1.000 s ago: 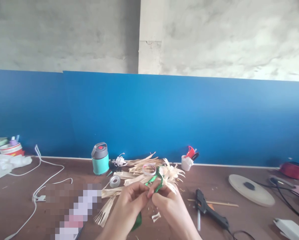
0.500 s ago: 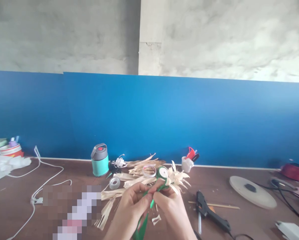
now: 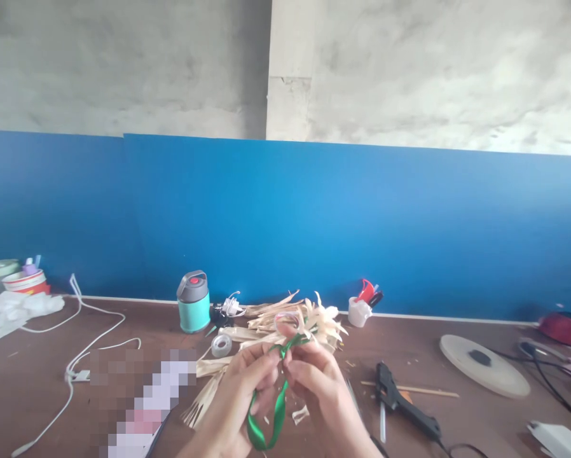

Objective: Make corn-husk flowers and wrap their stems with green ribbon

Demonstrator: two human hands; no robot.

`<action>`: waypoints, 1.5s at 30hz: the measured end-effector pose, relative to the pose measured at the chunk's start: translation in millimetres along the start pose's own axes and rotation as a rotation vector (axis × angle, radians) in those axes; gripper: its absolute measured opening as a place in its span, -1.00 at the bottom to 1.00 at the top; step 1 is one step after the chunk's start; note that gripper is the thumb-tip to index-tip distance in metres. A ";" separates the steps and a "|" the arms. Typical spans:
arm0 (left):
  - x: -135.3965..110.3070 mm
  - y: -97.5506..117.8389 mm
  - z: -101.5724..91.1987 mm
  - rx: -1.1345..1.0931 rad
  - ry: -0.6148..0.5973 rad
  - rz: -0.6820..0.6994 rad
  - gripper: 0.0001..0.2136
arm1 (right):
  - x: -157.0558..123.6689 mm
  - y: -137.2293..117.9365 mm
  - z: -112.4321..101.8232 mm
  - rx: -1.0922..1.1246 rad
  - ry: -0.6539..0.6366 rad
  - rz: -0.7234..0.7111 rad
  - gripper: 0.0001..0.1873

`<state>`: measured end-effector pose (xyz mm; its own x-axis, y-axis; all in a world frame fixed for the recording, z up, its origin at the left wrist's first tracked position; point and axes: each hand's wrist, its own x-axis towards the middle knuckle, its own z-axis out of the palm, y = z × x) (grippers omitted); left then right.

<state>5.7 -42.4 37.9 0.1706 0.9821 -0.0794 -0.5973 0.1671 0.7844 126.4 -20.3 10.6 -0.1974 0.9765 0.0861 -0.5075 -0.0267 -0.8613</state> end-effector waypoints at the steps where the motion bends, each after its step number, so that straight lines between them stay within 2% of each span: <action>1: -0.3 1.0 0.4 -0.004 -0.007 -0.013 -0.67 | 0.1 -1.4 -1.2 0.010 0.011 0.020 -0.70; 6: 1.6 -0.5 -0.8 0.061 0.000 -0.055 -0.66 | 1.8 -8.0 -5.7 -0.086 0.054 -0.018 -0.66; 9: 5.5 -1.7 -8.6 0.164 0.040 -0.016 -0.72 | 0.9 -12.9 -5.8 -0.125 0.095 -0.035 -0.64; 13: 10.5 4.8 -18.5 0.308 0.000 0.086 -0.89 | -1.5 -20.0 -4.8 -0.130 0.129 0.049 -0.60; 17: 12.7 8.7 -20.5 0.384 -0.109 0.036 -0.94 | 1.1 -23.9 -9.7 -0.208 -0.033 0.187 -0.64; 21: 10.4 5.0 -19.9 0.411 -0.166 -0.035 -0.96 | 4.4 -25.3 -15.5 -0.273 -0.177 0.236 -0.63; 25: 8.5 4.6 -22.1 0.498 -0.251 -0.004 -0.95 | 3.3 -26.9 -14.6 -0.268 -0.190 0.236 -0.62; 31: 11.5 4.3 -31.3 0.619 -0.278 0.023 -0.92 | 0.3 -30.1 -11.0 -0.298 -0.247 0.217 -0.65; 35: 9.6 7.0 -34.0 0.619 -0.372 0.035 -0.90 | 0.3 -28.2 -11.9 -0.280 -0.267 0.229 -0.67; 39: 5.5 17.2 -34.8 0.684 -0.481 0.106 -0.88 | 1.5 -22.7 -13.1 -0.272 -0.289 0.246 -0.67; 42: 4.3 25.0 -37.6 0.855 -0.455 0.154 -0.86 | 2.4 -17.3 -12.8 -0.370 -0.307 0.211 -0.68; 45: 4.4 29.2 -40.1 0.914 -0.411 0.136 -0.82 | 3.2 -13.0 -12.1 -0.478 -0.295 0.181 -0.66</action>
<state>-42.4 -29.7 35.8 0.5056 0.8532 0.1282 0.1684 -0.2433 0.9552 142.5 -14.2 16.0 -0.5054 0.8629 -0.0064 -0.0229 -0.0208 -0.9995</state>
